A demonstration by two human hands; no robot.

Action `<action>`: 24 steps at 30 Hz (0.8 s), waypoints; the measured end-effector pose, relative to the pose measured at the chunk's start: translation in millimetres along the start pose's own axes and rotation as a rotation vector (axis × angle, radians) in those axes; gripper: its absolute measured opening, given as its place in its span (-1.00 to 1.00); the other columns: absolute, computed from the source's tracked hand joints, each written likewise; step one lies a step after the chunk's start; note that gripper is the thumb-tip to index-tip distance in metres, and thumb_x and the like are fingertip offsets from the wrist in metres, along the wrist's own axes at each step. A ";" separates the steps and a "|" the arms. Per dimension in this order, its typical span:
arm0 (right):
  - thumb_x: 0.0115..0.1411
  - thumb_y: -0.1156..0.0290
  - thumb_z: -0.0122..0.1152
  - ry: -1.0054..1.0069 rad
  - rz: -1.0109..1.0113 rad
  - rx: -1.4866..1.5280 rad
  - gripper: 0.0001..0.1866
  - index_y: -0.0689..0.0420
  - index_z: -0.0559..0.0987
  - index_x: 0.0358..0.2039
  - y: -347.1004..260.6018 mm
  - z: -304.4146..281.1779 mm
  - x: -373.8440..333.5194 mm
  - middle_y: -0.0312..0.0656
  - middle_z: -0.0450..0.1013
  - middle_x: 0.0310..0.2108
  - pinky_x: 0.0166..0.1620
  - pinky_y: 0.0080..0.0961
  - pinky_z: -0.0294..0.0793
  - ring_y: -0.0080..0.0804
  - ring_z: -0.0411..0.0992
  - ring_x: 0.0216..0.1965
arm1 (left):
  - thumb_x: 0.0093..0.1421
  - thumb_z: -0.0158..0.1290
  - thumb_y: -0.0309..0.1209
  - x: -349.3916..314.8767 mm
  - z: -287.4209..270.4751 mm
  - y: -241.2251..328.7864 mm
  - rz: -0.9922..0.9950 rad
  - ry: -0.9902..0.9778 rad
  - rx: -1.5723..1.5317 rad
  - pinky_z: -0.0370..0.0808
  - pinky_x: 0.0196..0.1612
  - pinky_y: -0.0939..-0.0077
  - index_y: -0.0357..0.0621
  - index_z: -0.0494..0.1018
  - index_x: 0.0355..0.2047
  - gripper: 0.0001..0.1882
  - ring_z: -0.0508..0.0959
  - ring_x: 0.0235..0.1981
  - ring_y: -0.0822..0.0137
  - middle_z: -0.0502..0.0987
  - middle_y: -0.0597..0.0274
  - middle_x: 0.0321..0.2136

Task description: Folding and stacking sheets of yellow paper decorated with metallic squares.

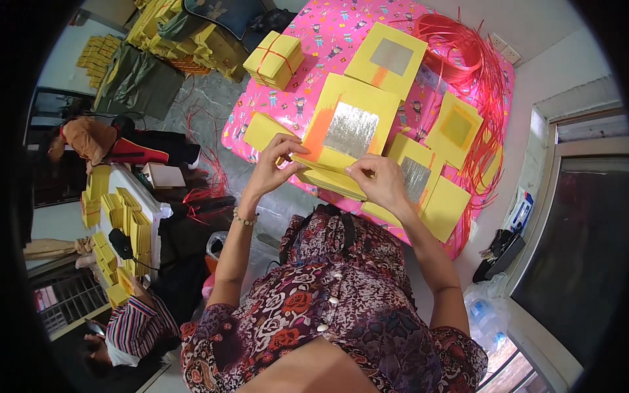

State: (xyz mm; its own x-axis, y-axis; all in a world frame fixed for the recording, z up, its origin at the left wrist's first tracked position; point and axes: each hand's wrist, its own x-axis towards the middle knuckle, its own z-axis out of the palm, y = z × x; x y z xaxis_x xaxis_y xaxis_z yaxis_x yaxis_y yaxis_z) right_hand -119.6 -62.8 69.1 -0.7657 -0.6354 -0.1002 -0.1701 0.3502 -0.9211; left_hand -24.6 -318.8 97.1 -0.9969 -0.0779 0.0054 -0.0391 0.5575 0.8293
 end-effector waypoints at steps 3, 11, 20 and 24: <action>0.14 0.32 0.29 -0.052 0.045 -0.031 -0.78 0.24 0.66 -0.39 -4.2 -3.5 1.1 -0.16 0.57 -0.44 -0.27 -0.51 0.46 -0.45 0.52 -0.40 | 0.01 0.31 -0.34 0.3 -0.3 1.0 -0.001 0.002 0.005 0.47 -0.29 0.52 -0.05 0.58 -0.23 -0.71 0.50 -0.19 0.35 0.46 0.25 -0.17; 0.11 0.22 0.29 0.005 0.012 0.024 -0.75 0.17 0.68 -0.43 -2.4 -0.5 0.1 -0.17 0.50 -0.54 -0.40 -0.40 0.40 -0.33 0.47 -0.52 | -0.02 0.32 -0.36 1.3 -4.5 5.9 0.021 -0.030 0.066 0.47 -0.30 0.52 -0.04 0.57 -0.21 -0.68 0.50 -0.20 0.35 0.46 0.27 -0.19; 0.10 0.22 0.29 -0.011 0.032 0.033 -0.74 0.19 0.67 -0.45 -3.8 -0.1 3.0 -0.17 0.50 -0.55 -0.40 -0.40 0.39 -0.32 0.46 -0.53 | -0.03 0.32 -0.38 1.1 -6.7 5.6 0.000 -0.055 0.061 0.46 -0.29 0.51 -0.04 0.57 -0.20 -0.67 0.51 -0.19 0.35 0.46 0.27 -0.19; 0.12 0.22 0.29 -0.010 0.018 0.044 -0.74 0.19 0.67 -0.45 -4.2 -1.1 3.7 -0.14 0.50 -0.55 -0.41 -0.38 0.39 -0.32 0.46 -0.54 | -0.05 0.33 -0.35 2.2 -10.1 7.6 -0.010 -0.087 0.084 0.46 -0.18 0.41 -0.05 0.56 -0.19 -0.63 0.50 -0.16 0.26 0.45 0.24 -0.18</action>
State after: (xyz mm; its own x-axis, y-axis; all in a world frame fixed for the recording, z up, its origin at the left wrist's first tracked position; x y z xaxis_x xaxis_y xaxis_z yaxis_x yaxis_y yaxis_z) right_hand -122.4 -65.8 73.0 -0.7620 -0.6361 -0.1208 -0.1287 0.3317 -0.9346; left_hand -26.5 -323.0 109.0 -0.9984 -0.0136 -0.0543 -0.0509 0.6244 0.7794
